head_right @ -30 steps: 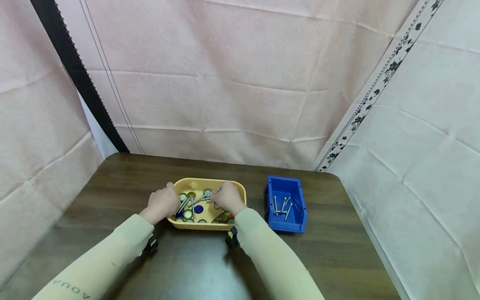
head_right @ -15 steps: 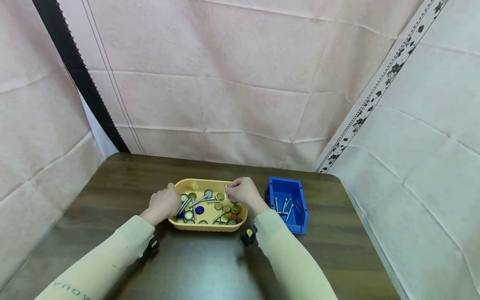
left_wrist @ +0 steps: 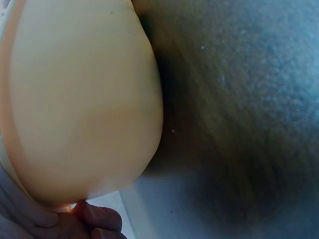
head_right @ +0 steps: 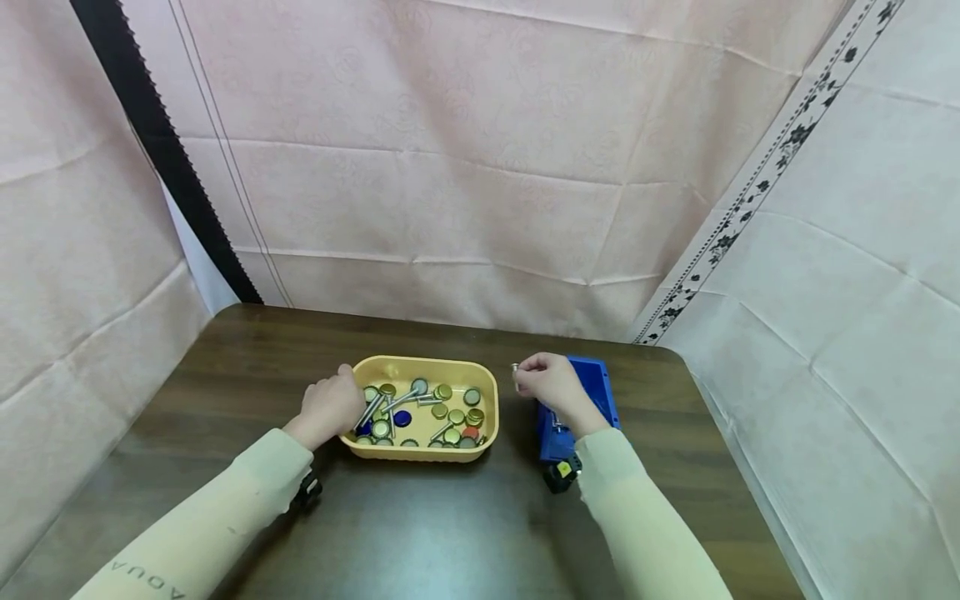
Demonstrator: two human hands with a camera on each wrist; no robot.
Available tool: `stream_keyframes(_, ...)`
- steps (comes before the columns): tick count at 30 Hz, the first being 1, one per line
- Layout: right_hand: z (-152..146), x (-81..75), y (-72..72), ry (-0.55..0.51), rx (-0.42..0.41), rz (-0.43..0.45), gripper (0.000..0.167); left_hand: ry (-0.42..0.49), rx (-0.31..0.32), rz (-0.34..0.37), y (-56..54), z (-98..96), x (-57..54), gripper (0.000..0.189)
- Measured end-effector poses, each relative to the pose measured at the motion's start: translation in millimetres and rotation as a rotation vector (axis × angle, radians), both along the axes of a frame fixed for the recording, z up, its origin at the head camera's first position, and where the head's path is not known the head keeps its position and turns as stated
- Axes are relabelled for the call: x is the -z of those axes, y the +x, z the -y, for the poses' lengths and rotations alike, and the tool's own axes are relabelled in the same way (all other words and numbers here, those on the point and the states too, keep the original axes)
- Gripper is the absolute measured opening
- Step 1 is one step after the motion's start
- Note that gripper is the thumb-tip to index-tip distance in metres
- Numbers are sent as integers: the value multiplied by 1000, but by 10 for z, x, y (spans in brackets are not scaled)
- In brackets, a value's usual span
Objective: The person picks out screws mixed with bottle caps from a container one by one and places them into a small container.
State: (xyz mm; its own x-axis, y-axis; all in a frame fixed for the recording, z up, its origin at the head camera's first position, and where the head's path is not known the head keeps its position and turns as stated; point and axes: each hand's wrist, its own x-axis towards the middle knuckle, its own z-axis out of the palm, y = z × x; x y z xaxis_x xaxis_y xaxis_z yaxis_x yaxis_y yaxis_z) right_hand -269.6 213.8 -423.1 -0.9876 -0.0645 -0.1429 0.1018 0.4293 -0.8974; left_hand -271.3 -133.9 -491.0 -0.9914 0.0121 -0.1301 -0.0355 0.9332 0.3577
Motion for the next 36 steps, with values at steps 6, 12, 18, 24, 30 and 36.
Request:
stream_keyframes(6,-348,8,64,55,11,16,22,1,-4,1,3,-13,-1,31)
stream_keyframes(12,-607,42,123,67,61,37,25,-2,1,-6,7,-23,-19,30)
stream_keyframes(18,-704,119,142,153,85,27,23,-4,-6,-4,9,-12,-12,34)
stream_keyframes(24,-747,215,135,239,114,7,20,1,-5,-3,-3,-11,4,33)
stream_keyframes(30,-764,280,143,242,114,24,21,-2,-8,5,-13,-7,21,34)
stream_keyframes(36,-755,338,149,267,129,33,19,-1,-5,11,-5,-9,10,35)
